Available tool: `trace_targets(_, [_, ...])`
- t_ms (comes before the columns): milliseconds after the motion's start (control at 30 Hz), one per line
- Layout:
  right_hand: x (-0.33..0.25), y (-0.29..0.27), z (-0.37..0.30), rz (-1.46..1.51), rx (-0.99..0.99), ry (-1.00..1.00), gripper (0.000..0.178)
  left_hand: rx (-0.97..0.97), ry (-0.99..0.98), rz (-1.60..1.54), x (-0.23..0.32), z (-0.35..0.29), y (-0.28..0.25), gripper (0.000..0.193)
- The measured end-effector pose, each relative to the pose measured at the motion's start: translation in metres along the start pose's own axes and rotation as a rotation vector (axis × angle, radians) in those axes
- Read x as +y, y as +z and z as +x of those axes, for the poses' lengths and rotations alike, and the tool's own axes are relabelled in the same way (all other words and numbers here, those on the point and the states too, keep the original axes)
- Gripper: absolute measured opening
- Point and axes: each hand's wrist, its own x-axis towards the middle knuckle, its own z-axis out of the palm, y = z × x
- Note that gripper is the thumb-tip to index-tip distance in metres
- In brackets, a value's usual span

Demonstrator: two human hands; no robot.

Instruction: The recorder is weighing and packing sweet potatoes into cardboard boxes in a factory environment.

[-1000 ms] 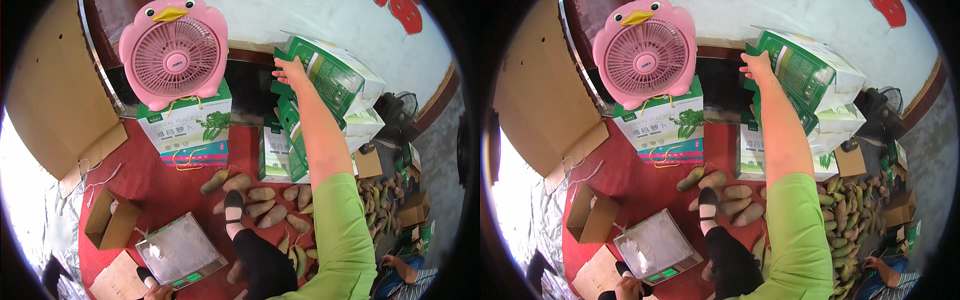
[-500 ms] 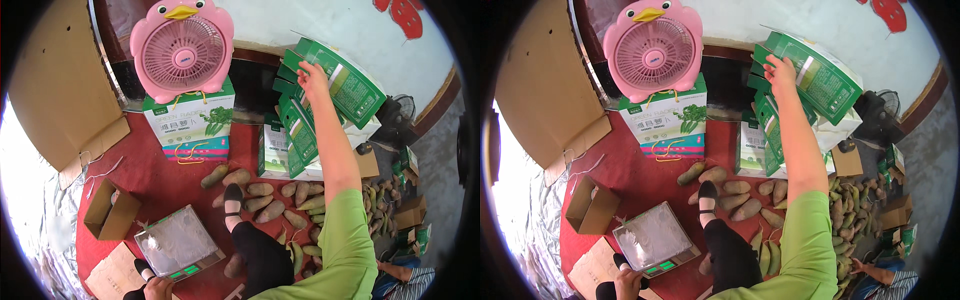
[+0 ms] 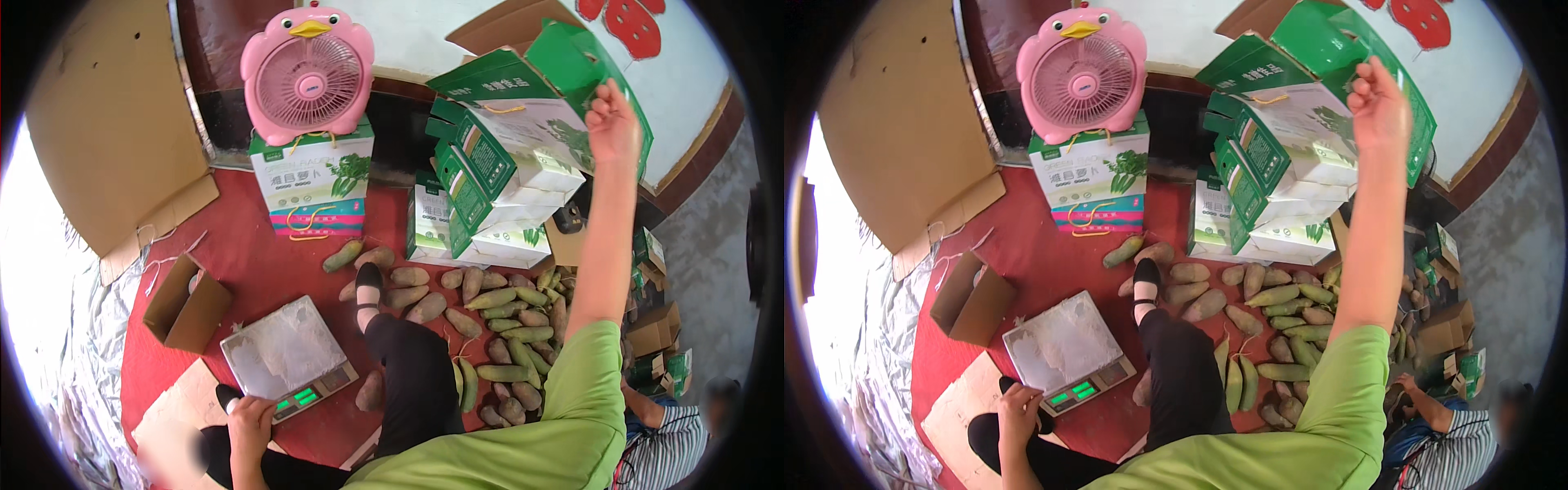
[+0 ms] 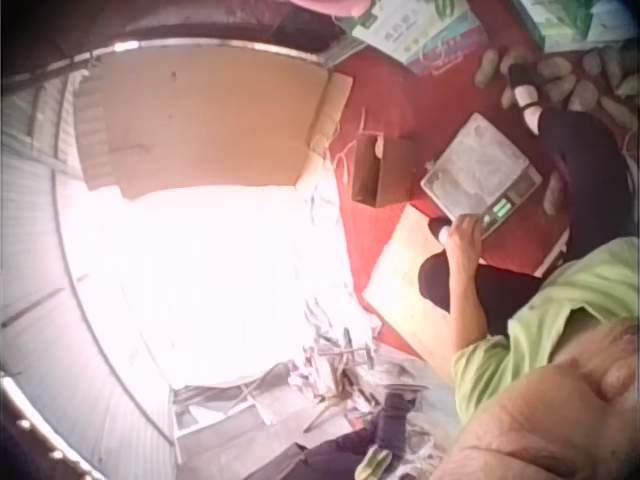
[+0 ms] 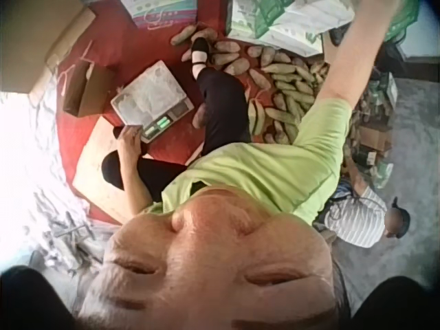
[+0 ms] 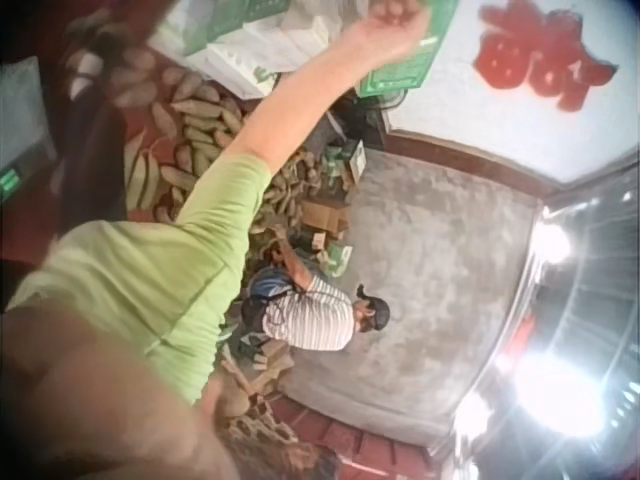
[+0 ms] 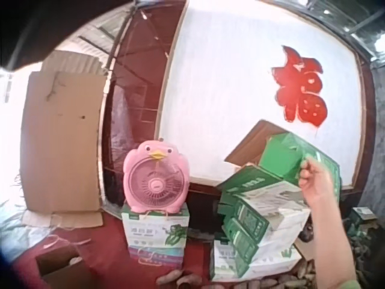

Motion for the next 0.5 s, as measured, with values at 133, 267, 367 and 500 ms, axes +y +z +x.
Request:
trace_targets(133, [-0.044,0.016,-0.058,0.252,-0.338,0.045,0.010,0.055,0.018,-0.120,0.015,-0.001,-0.017,0.012])
trace_targets(267, [-0.037,0.031,-0.094,0.449,-0.686,0.252,0.016,0.161,-0.049,-0.157,0.017,-0.010,-0.033,0.034])
trace_targets(367, [-0.016,0.047,-0.119,0.540,-0.786,0.411,0.022,0.319,0.129,-0.114,0.037,0.002,-0.049,0.067])
trace_targets(500, [0.037,0.087,-0.168,0.528,-0.725,0.694,0.022,0.527,0.147,0.090,0.039,0.012,-0.063,0.095])
